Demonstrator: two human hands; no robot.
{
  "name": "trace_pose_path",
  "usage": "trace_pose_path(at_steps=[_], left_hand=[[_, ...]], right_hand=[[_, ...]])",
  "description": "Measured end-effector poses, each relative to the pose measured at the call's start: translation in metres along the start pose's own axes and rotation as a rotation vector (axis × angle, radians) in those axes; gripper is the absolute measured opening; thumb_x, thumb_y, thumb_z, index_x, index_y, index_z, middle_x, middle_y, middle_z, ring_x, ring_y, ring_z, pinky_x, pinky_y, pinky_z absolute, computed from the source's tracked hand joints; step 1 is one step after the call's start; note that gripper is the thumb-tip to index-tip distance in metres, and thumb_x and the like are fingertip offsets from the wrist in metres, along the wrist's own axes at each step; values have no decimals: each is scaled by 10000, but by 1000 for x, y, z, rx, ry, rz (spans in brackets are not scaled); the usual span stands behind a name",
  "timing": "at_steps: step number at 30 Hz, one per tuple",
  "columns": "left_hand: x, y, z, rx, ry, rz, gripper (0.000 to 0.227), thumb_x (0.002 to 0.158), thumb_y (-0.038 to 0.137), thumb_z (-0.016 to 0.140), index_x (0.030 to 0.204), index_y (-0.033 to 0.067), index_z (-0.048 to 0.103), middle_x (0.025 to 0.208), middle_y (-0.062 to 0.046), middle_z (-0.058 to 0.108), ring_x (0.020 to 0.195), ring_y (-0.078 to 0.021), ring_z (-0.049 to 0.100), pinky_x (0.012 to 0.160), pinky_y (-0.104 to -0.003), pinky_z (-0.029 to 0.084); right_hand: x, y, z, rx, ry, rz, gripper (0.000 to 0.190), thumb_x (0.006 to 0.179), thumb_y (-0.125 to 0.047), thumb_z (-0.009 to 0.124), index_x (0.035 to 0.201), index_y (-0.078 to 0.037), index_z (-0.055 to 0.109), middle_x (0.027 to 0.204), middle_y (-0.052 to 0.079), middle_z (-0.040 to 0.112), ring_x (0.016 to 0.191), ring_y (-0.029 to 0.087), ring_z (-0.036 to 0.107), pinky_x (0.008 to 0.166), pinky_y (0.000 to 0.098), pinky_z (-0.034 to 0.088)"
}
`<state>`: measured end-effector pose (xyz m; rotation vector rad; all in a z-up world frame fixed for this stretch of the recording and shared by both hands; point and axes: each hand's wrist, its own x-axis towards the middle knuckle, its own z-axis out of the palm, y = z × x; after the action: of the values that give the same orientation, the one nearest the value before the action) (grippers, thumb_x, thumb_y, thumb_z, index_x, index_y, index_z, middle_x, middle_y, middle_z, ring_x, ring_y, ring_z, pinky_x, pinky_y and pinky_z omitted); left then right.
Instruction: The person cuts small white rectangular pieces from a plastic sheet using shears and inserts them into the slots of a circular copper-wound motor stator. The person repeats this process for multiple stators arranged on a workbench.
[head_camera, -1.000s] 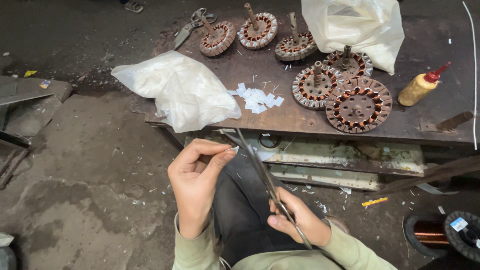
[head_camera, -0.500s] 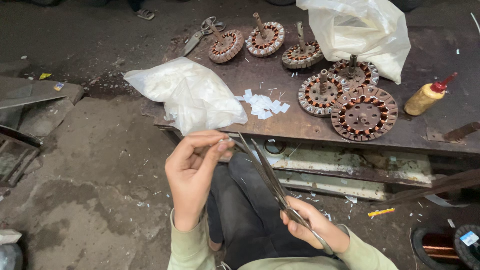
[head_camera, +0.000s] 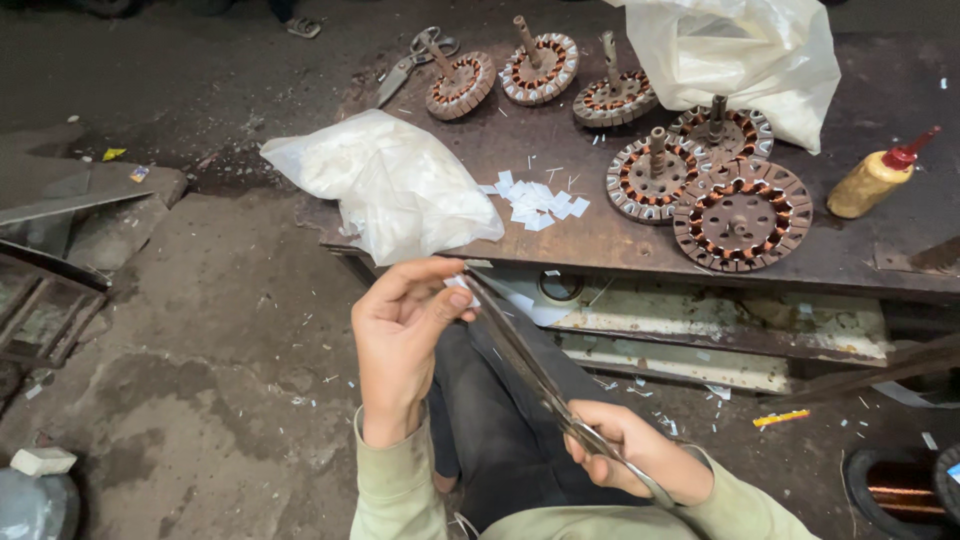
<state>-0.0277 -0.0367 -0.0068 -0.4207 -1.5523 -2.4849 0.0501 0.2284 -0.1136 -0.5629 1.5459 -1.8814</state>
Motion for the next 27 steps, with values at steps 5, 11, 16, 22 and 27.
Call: trace_pose_path(at_steps=[5,11,16,22,27], left_hand=[[-8,-6,1,14,-12,16,277,911,-83,749,1182,-92,695,1022,-140,723,880,-173,691,784,-299,579],[-8,-8,1,-23,-1,73,255,890,-91,751,1140,-95,696,1082,-144,713,877,-178,700,763,-304,585],[-6,-8,0,-15,43,112,239,915,-75,746,1148,-89,694,1084,-118,687,912,-159,668,766,-290,559],[-4,6,2,12,101,195,200,997,-7,671,1188,-64,681,1080,-78,659,962,-140,664,910,-311,597],[-9,19,5,393,152,182,172,962,-77,721,1132,-102,713,1058,-114,701,923,-137,651,834,-260,524]], right_hand=[[1,1,3,22,93,102,720,775,-688,791,923,-25,550,775,-11,541,627,24,455,544,195,329],[-10,4,2,32,133,11,952,716,-915,581,874,24,563,756,16,549,741,91,600,658,231,485],[-11,12,5,190,99,32,891,720,-843,669,895,22,542,804,20,526,790,105,609,716,242,506],[-6,6,11,-52,23,36,860,720,-850,670,992,-40,570,843,-22,487,696,30,411,601,171,340],[6,4,18,-37,116,29,934,606,-885,655,1067,-77,561,889,-34,512,734,40,471,624,198,431]])
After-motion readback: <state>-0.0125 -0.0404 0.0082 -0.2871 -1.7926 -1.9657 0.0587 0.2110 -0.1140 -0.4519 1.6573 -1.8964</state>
